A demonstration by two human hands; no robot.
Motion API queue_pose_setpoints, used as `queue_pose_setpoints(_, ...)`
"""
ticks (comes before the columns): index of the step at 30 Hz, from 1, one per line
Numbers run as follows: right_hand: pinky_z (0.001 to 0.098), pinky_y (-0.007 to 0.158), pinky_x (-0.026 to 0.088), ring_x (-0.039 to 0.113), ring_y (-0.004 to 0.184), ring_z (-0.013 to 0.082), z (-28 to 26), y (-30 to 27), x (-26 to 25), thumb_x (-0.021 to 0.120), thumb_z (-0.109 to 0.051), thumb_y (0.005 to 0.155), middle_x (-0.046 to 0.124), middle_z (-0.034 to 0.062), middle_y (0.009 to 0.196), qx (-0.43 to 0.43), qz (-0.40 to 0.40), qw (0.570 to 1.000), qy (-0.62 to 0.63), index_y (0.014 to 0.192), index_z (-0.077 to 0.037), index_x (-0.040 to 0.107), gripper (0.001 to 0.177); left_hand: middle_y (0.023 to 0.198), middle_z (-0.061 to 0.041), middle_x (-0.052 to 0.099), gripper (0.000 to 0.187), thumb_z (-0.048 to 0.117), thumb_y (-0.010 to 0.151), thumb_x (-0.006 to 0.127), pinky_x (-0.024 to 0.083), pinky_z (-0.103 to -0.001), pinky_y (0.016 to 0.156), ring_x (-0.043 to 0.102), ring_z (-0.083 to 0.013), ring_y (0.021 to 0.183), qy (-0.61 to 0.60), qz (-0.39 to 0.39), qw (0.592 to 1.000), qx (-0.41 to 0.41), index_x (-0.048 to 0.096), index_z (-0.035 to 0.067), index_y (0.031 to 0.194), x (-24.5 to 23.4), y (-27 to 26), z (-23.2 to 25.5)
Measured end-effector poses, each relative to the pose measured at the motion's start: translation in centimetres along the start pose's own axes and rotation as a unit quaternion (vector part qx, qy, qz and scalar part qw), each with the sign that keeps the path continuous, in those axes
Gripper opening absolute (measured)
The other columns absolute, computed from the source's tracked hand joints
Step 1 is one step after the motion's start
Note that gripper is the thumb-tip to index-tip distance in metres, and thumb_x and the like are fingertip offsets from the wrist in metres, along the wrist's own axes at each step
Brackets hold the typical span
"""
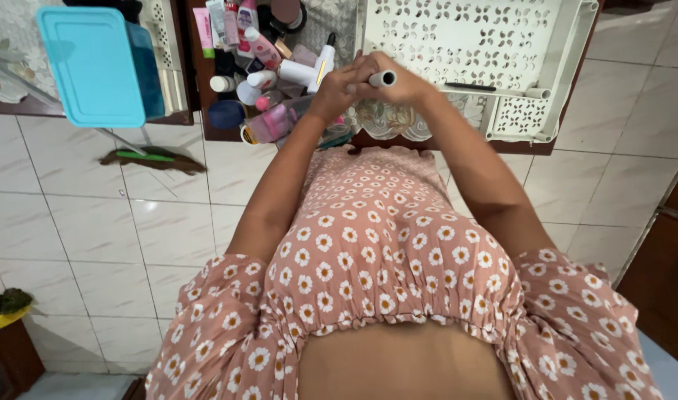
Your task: The person assembles a white plastic storage shelf by inserting white cylindrical poles into the perforated trays. They handle multiple trays and poles, connecting them to form a multi-tiered structure on a tiled floor.
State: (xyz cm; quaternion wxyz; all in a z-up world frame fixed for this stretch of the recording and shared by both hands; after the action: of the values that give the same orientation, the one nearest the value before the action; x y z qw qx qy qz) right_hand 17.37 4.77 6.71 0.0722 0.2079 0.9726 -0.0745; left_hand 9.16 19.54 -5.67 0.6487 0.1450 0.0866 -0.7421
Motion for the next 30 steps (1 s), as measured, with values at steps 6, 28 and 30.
queue_pose_setpoints(6, 0.0301, 0.080, 0.054, 0.061, 0.095, 0.0149, -2.1, -2.2, 7.3, 0.054, -0.013, 0.108, 0.063, 0.0075, 0.106, -0.062, 0.420, 0.900, 0.096, 0.114, 0.001, 0.058, 0.016, 0.145, -0.010, 0.063, 0.034, 0.023, 0.097, 0.073, 0.054, -0.041, 0.108, 0.061, -0.0304, 0.133, -0.053, 0.003, 0.999, -0.006, 0.073, 0.012, 0.129, -0.1, 0.3, 2.3)
queue_pose_setpoints(28, 0.0274, 0.070, 0.051, 0.058, 0.081, 0.0108, 1.1, 0.4, 2.6, 0.062, -0.003, 0.094, 0.064, 0.0062, 0.093, 0.101, 0.182, 0.978, 0.011, 0.080, -0.008, 0.058, 0.015, 0.129, -0.012, 0.072, 0.032, 0.026, 0.094, 0.080, 0.057, -0.038, 0.099, 0.073, -0.0274, 0.119, -0.047, 0.015, 0.997, -0.057, 0.073, 0.010, 0.121, 0.5, -0.1, -0.2)
queue_pose_setpoints(30, 0.0240, 0.085, 0.050, 0.059, 0.097, 0.0056, -0.3, -1.6, 5.1, 0.062, -0.003, 0.100, 0.063, 0.0067, 0.108, -0.058, 0.380, 0.919, 0.089, 0.094, -0.005, 0.055, 0.010, 0.137, -0.012, 0.069, 0.031, 0.022, 0.094, 0.079, 0.055, -0.040, 0.106, 0.067, -0.0298, 0.127, -0.050, 0.016, 0.998, -0.020, 0.075, 0.011, 0.122, 0.7, -0.1, 0.1)
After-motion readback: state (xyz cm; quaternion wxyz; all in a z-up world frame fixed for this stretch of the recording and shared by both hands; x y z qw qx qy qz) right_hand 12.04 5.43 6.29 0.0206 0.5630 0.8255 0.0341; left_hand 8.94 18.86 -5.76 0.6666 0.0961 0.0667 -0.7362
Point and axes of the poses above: each hand's wrist, its own y-axis towards the middle knuckle, its own x-axis out of the palm, z = x × y, the point moved 2 cm from there along y, towards the middle knuckle
